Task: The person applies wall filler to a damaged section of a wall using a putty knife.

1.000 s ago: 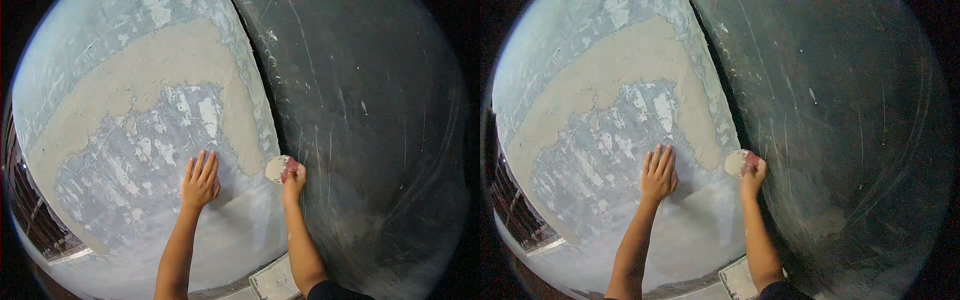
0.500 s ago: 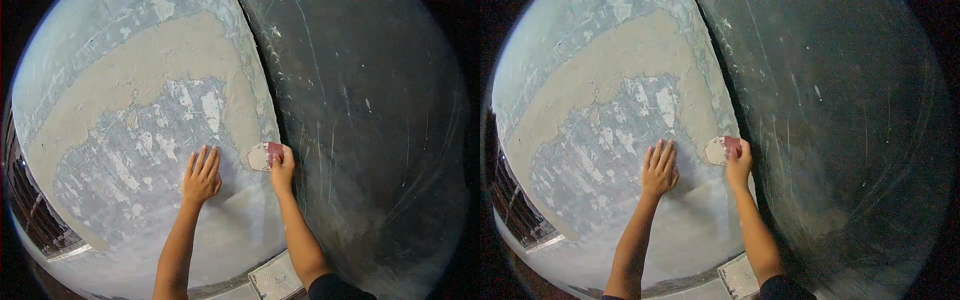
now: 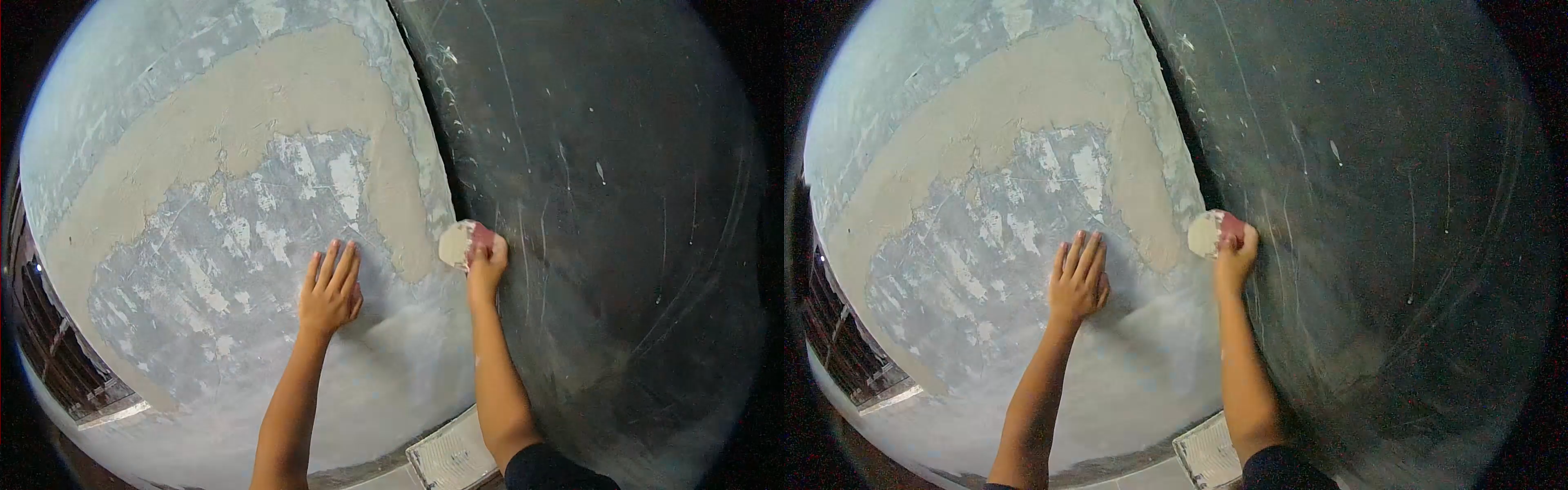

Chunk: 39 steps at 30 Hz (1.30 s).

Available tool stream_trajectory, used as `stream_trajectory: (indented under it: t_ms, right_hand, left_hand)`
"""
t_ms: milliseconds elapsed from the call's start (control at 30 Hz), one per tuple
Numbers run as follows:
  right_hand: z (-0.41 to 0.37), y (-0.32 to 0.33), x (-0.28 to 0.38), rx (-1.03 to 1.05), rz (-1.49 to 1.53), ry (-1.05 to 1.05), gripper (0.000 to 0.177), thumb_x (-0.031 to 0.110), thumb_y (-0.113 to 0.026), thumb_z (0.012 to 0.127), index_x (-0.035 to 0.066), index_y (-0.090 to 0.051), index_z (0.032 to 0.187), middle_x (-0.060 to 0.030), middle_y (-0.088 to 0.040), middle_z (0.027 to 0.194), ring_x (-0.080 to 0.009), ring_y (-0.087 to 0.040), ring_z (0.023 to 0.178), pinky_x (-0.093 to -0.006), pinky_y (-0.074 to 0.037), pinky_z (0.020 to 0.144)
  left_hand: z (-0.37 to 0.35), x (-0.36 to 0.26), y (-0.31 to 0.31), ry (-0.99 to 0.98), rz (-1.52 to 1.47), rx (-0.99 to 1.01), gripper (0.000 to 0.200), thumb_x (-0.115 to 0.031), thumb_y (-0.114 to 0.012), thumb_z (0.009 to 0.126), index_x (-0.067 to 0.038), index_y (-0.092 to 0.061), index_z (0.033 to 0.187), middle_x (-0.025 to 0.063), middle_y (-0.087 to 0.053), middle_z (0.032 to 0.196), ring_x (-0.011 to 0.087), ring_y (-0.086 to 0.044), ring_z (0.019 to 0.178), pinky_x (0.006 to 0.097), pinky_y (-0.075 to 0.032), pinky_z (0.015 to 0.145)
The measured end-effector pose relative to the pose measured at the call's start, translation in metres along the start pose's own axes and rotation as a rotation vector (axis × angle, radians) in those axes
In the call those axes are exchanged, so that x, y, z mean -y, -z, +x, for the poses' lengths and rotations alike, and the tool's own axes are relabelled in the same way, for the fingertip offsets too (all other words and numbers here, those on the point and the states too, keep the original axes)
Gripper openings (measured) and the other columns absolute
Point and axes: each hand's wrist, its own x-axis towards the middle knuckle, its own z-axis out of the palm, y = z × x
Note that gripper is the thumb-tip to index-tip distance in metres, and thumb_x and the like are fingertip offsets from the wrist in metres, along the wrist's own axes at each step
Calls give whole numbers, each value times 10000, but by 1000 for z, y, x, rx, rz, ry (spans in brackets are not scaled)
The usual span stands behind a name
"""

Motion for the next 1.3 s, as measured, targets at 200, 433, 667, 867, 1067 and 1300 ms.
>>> stream_trajectory:
  t_ms: [200,433,667,867,1067,1300]
  right_hand:
    - [-42,-5,27,264,-265,47,294,26,-528,871,-26,-526,1160,-151,-588,1111,-290,-571,1025,-378,-432,922]
    - [-36,13,13,164,-100,78,282,72,-546,871,-20,-526,1137,-134,-586,1057,-243,-563,1007,-362,-427,914]
    - [-25,20,-4,81,-148,31,261,71,-538,875,-24,-534,1118,-129,-592,1066,-239,-571,976,-352,-440,896]
    - [-54,2,16,289,-129,17,260,69,-556,865,-13,-536,1111,-105,-590,1029,-218,-560,964,-344,-429,894]
    - [-20,17,9,77,-93,-59,223,-12,-503,901,-29,-559,1115,-87,-620,1059,-161,-576,958,-295,-458,865]
    - [-40,-5,17,157,-193,134,221,113,-548,914,-12,-555,1097,-96,-604,1025,-195,-565,962,-339,-442,880]
  left_hand:
    - [-1,-2,3,-1,-6,20,528,-222,-519,800,-55,-515,1301,68,-421,1444,280,-343,1368,475,-229,1131]
    - [0,-2,3,8,4,22,540,-213,-521,793,-59,-509,1310,65,-418,1446,278,-344,1368,473,-229,1130]
    - [-2,-2,1,-1,16,9,546,-218,-522,799,-67,-501,1323,63,-414,1449,275,-342,1369,465,-232,1130]
    - [-1,-2,2,6,13,23,543,-219,-523,801,-68,-499,1322,62,-414,1449,274,-341,1371,465,-232,1131]
    - [-1,-2,0,0,33,-12,534,-221,-515,777,-65,-538,1287,46,-431,1441,255,-381,1347,455,-284,1108]
    - [0,-3,2,4,53,4,536,-229,-516,779,-70,-536,1291,44,-425,1445,252,-380,1349,454,-287,1106]
